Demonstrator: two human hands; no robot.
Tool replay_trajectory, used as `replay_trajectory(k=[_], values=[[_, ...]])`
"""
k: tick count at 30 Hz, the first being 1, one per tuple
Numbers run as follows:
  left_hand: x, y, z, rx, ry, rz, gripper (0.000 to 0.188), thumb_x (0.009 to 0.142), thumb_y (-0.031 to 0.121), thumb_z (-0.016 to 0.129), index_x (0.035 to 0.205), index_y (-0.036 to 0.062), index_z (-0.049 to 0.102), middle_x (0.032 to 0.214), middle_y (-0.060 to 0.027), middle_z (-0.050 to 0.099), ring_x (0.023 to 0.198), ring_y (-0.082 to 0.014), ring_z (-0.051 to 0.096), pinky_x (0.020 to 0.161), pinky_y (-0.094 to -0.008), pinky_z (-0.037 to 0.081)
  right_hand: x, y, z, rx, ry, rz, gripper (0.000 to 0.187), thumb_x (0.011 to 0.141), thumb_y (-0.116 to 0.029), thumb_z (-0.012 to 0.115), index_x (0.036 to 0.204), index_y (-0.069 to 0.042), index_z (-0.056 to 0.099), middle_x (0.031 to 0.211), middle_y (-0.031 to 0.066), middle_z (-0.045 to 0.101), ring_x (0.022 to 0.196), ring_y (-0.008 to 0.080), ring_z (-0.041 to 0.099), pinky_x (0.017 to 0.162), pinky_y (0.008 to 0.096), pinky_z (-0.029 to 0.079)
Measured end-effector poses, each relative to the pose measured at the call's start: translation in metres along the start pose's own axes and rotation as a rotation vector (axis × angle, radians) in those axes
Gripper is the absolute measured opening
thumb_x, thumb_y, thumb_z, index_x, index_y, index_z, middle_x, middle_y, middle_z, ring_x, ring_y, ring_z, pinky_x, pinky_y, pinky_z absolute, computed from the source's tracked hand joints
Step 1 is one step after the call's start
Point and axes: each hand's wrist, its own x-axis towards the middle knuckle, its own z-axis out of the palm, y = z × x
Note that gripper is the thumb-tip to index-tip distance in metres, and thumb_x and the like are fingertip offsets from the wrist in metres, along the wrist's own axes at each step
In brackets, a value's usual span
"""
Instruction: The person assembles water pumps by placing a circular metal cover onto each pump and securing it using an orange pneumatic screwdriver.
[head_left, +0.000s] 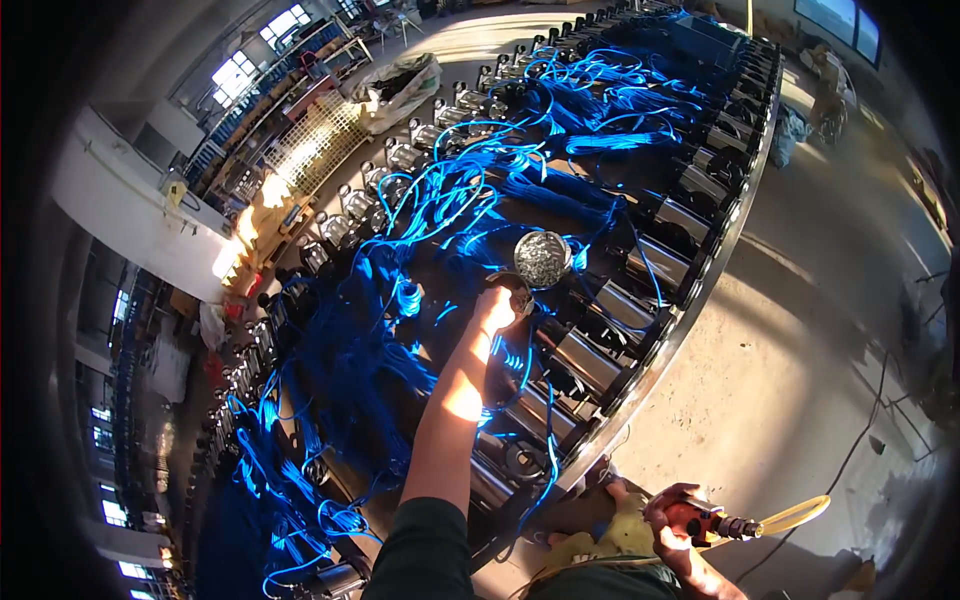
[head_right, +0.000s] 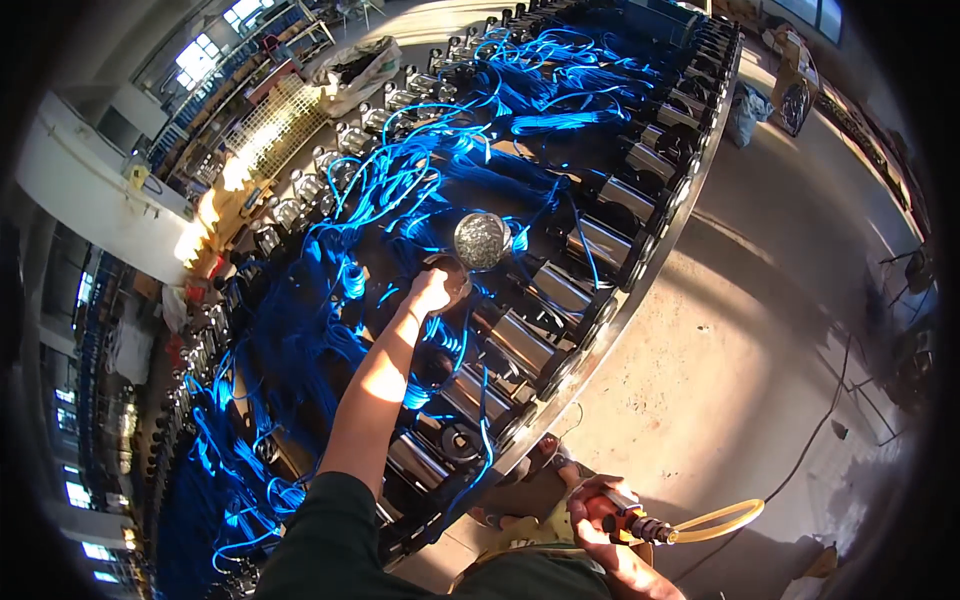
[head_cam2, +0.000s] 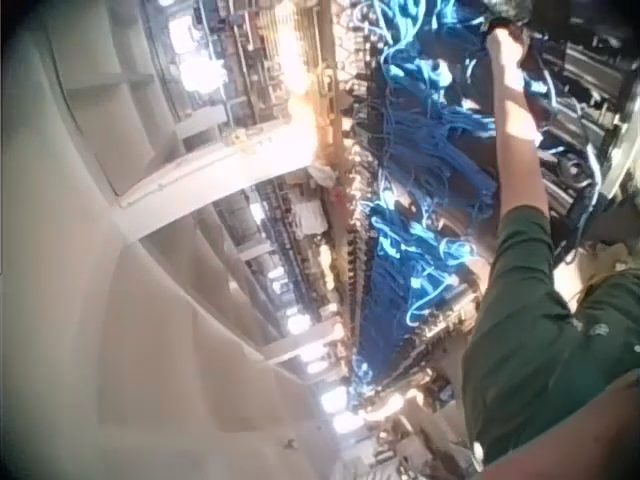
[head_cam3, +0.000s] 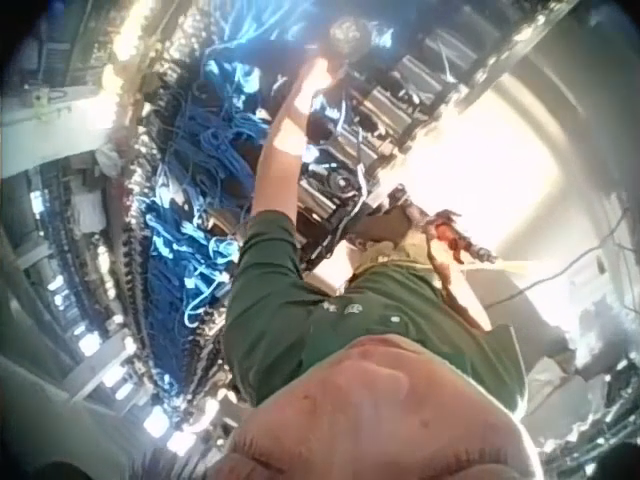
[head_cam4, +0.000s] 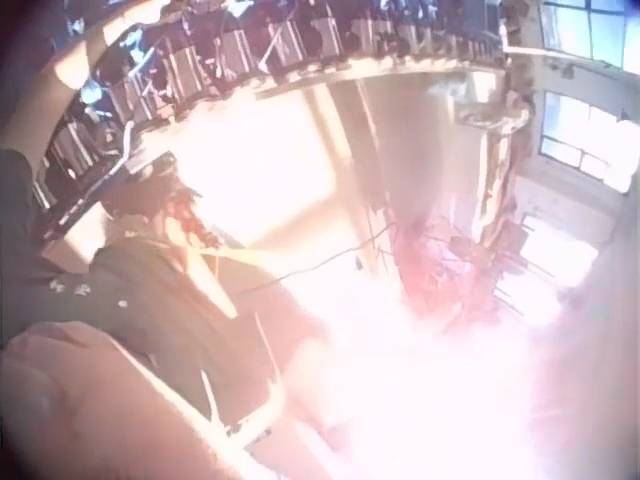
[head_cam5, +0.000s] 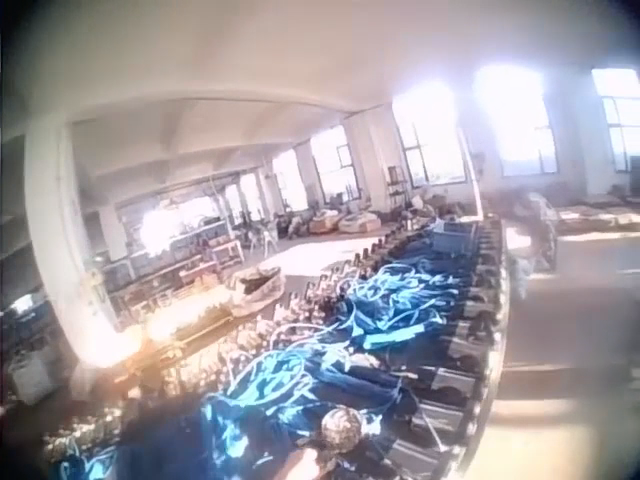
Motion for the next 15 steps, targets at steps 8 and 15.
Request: replay_trajectory(k=[8, 15], values=[[0.006, -0.048, 0.0, -0.401, -0.066, -0.261, 0.007, 0.071, 0.008, 0.07, 0.072, 0.002, 0.067, 0.074, -0.0152, 0.067, 0.067, -0.0269, 0.066, 0.067, -0.0312, 0.055, 0.008, -0.023, 0.037, -1.538, -0.131, -0.429, 0.017, 0.086, -0.008, 0.049, 0.101, 0.001, 0.051, 0.093, 0.0073, 0.054, 0.093, 0.0148, 0.05, 0.088, 0.027, 0.039], [-0.021, -0.057, -0.007, -2.077, -0.148, -0.431, 0.014, 0.09, 0.005, 0.059, 0.098, -0.0058, 0.063, 0.094, -0.0148, 0.067, 0.088, -0.0233, 0.066, 0.081, -0.0306, 0.056, 0.036, -0.014, 0.05, -2.274, -0.211, -0.735, 0.021, 0.084, -0.009, 0.053, 0.103, 0.0, 0.048, 0.094, 0.0048, 0.051, 0.089, 0.0129, 0.049, 0.084, 0.0255, 0.039]])
